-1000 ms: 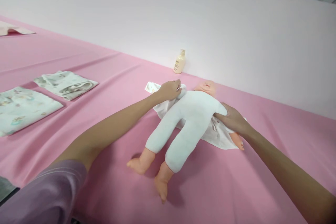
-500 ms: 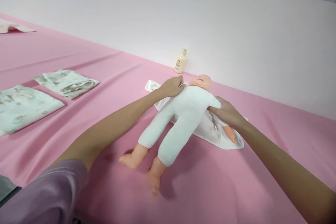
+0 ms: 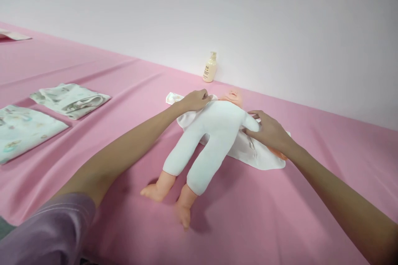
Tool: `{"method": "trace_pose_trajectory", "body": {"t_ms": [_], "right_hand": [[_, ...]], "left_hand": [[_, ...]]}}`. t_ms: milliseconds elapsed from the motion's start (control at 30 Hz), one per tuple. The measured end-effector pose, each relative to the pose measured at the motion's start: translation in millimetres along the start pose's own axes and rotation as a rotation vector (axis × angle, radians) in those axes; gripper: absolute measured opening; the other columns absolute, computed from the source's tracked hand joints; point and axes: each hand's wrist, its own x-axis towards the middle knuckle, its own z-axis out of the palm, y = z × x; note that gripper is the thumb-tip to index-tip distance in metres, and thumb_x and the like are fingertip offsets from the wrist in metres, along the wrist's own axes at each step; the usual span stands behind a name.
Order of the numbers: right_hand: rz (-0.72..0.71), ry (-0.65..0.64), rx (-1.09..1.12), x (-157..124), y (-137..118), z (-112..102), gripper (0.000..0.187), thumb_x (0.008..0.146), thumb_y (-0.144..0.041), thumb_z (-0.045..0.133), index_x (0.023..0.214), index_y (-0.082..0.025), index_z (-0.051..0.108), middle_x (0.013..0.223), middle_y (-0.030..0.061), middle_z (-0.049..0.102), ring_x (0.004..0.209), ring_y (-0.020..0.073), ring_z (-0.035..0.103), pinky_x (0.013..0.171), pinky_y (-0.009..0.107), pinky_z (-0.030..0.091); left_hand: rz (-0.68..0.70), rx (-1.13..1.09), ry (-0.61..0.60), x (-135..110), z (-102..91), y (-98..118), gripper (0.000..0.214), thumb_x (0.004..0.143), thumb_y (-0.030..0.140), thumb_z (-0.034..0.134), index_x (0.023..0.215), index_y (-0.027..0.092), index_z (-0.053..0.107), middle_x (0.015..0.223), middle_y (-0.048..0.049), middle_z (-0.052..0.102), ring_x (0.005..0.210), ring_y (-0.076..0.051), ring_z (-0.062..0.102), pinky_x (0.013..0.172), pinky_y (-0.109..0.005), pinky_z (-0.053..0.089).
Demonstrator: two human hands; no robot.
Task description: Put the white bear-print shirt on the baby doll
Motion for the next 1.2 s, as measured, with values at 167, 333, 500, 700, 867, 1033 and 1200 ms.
{"method": "trace_pose_trajectory", "body": {"t_ms": [167,333,500,700,867,1033,1200], "right_hand": [[0.081,0.021,-0.034,-31.2,33.4,1.6,0.077,0.083,-0.063,0.080,0.149,-0.028,0.062,0.140,0.0098,0.072,0.114,0.0339,0.072,0.084,0.041,0.056],[0.041,0.092,0.038,-42.7,50.3,-6.8,0.070,0.080,-0.066,0.083,0.140,-0.033,0.069,0.133,0.0054,0.075,0.108,0.0312,0.073,0.080,0.039,0.054],[-0.100,0.118,0.037,-27.9,36.6,-26.2,0.045,0.084,-0.055,0.082,0.122,-0.031,0.078,0.119,0.0040,0.080,0.099,0.0305,0.073,0.083,0.042,0.053],[-0.101,0.224,0.329,-38.3,60.2,-36.7,0.058,0.094,-0.062,0.075,0.142,-0.031,0.068,0.136,0.0083,0.074,0.120,0.0321,0.070,0.094,0.043,0.057],[0.141,0.375,0.578,-39.4,96.6,-6.5,0.071,0.110,-0.079,0.024,0.112,-0.025,0.069,0.116,0.0107,0.076,0.096,0.0259,0.070,0.090,0.043,0.057],[0.022,0.148,0.186,-10.6,69.2,20.2,0.047,0.101,-0.070,0.062,0.094,-0.024,0.062,0.106,0.0093,0.074,0.096,0.0278,0.066,0.087,0.043,0.051],[0.016,-0.129,-0.032,21.7,50.0,29.5,0.043,0.099,-0.064,0.066,0.091,-0.023,0.054,0.097,0.0079,0.071,0.081,0.0251,0.065,0.070,0.037,0.043]], "left_hand": [[-0.018,0.023,0.053,-0.5,1.4,-1.9,0.029,0.112,0.049,0.051,0.099,0.023,0.052,0.109,-0.0091,0.074,0.099,-0.027,0.068,0.084,-0.037,0.049],[0.371,0.169,0.215,-11.2,18.2,53.5,0.026,0.104,0.041,0.066,0.116,0.019,0.059,0.131,-0.0155,0.069,0.128,-0.034,0.059,0.111,-0.044,0.047],[0.684,0.268,-0.158,-8.1,53.5,132.7,0.050,0.100,0.042,0.080,0.138,0.018,0.058,0.141,-0.0160,0.069,0.133,-0.034,0.062,0.111,-0.041,0.046],[0.605,0.216,-0.318,4.6,71.7,147.2,0.043,0.111,0.037,0.064,0.148,0.020,0.052,0.127,-0.0110,0.076,0.111,-0.028,0.073,0.091,-0.035,0.050],[0.664,-0.023,-0.222,5.2,72.7,136.7,0.052,0.110,0.022,0.047,0.160,0.026,0.037,0.149,-0.0099,0.067,0.128,-0.028,0.069,0.098,-0.037,0.051],[0.569,-0.044,-0.151,-0.6,73.0,142.4,0.051,0.100,0.013,0.045,0.151,0.019,0.044,0.130,-0.0131,0.071,0.117,-0.030,0.070,0.097,-0.040,0.052],[0.521,0.005,-0.182,-7.1,70.1,148.3,0.055,0.105,0.023,0.047,0.159,0.018,0.045,0.124,-0.0132,0.074,0.108,-0.031,0.072,0.090,-0.041,0.054]]}}
